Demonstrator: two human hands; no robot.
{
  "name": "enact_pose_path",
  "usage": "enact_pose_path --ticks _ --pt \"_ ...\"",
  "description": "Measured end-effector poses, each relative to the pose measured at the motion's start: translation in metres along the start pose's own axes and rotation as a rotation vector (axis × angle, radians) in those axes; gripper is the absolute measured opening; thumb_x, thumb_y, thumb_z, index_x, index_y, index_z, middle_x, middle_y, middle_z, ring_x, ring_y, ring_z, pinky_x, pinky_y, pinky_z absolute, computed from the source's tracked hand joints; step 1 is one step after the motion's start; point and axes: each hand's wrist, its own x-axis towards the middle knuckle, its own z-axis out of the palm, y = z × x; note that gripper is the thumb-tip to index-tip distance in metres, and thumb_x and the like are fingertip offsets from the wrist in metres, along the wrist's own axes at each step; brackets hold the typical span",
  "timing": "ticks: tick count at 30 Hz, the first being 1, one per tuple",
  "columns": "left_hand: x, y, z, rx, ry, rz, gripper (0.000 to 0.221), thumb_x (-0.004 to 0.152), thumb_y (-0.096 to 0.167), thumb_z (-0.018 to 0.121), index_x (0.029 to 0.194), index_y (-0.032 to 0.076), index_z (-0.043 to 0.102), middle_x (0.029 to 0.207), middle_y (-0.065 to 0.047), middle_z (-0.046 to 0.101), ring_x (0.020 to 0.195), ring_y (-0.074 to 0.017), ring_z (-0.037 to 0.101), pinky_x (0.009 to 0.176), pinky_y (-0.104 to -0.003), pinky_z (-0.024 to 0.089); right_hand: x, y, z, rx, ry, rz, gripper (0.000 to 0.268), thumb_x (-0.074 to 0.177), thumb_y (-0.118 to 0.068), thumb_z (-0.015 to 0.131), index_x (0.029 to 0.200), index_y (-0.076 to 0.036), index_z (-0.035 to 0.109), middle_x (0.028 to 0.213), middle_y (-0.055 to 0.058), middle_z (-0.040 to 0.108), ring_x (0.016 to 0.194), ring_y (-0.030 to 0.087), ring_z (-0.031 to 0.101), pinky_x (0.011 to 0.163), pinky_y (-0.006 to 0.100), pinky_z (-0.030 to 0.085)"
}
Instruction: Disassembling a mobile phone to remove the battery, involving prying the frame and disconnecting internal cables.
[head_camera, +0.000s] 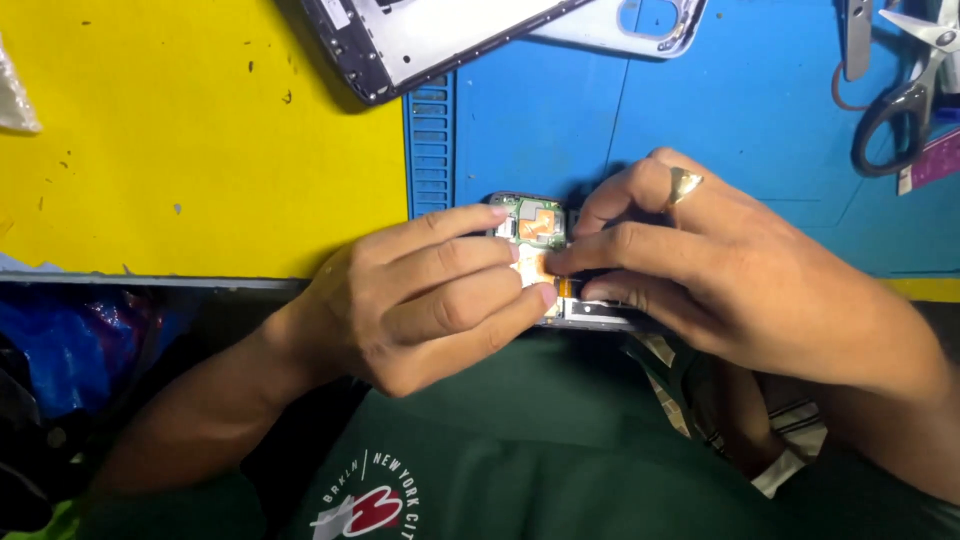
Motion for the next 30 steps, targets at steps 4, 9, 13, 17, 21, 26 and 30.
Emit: enact_pose_path --ticks 4,9,13,17,21,26,30 --pt "0.003 -0.002 0.001 -0.053 -0.022 -0.024 0.003 0.102 -0.001 0.073 0.105 -0.001 0.075 0.107 -0.012 0.065 0.093 -0.0229 0.07 0.093 -0.042 0.068 0.0 0.002 -0.01 0.125 -0.006 0.051 0.011 0.098 -0.015 0.058 0.104 -0.008 0.066 0.112 0.011 0.062 0.104 0.026 0.062 0.09 0.036 0.05" --pt "0.007 -0.005 0.001 -0.013 -0.044 -0.023 0.009 0.105 0.004 0.068 0.099 0.003 0.073 0.099 -0.012 0.072 0.09 -0.0231 0.07 0.089 -0.037 0.066 -0.023 0.01 -0.015 0.417 0.031 0.142 0.011 0.095 -0.008 0.057 0.103 -0.002 0.061 0.1 0.013 0.076 0.104 0.027 0.08 0.09 0.036 0.067" --pt "0.011 -0.007 0.002 -0.003 -0.038 -0.03 0.015 0.106 0.004 0.061 0.095 0.005 0.072 0.096 -0.009 0.069 0.088 -0.0209 0.066 0.084 -0.036 0.063 -0.033 0.005 -0.005 0.473 0.132 0.235 0.025 0.088 -0.007 0.067 0.108 -0.005 0.054 0.103 0.014 0.076 0.101 0.023 0.082 0.088 0.031 0.074" --pt "0.013 -0.01 0.004 0.009 -0.049 0.002 0.018 0.107 0.001 0.057 0.096 0.004 0.071 0.096 -0.008 0.066 0.086 -0.0206 0.062 0.076 -0.035 0.057 -0.035 -0.004 0.011 0.298 0.254 0.261 0.042 0.075 -0.008 0.083 0.101 -0.005 0.051 0.103 0.017 0.074 0.109 0.029 0.078 0.091 0.036 0.071" --pt "0.015 -0.013 0.003 -0.04 -0.058 -0.011 0.017 0.109 0.002 0.055 0.1 0.001 0.07 0.098 -0.01 0.066 0.082 -0.0241 0.059 0.074 -0.037 0.055 -0.023 -0.019 0.008 0.116 0.286 0.2 0.027 0.077 -0.007 0.083 0.09 0.004 0.062 0.099 0.022 0.072 0.098 0.028 0.076 0.085 0.033 0.065" --pt "0.015 -0.015 0.003 -0.133 -0.049 -0.063 0.011 0.107 -0.008 0.064 0.102 0.001 0.069 0.1 -0.012 0.068 0.083 -0.0257 0.063 0.073 -0.037 0.053 -0.016 -0.023 0.005 0.025 0.265 0.102 0.019 0.087 -0.002 0.071 0.102 0.009 0.072 0.099 0.025 0.069 0.091 0.031 0.071 0.081 0.038 0.057" --pt "0.015 -0.016 0.001 -0.184 -0.062 -0.078 0.009 0.107 -0.006 0.064 0.104 -0.001 0.071 0.102 -0.014 0.069 0.088 -0.0279 0.066 0.077 -0.039 0.055 -0.015 -0.023 0.001 -0.009 0.216 0.091 0.023 0.089 -0.005 0.07 0.108 0.008 0.072 0.103 0.028 0.069 0.096 0.034 0.072 0.082 0.042 0.058"
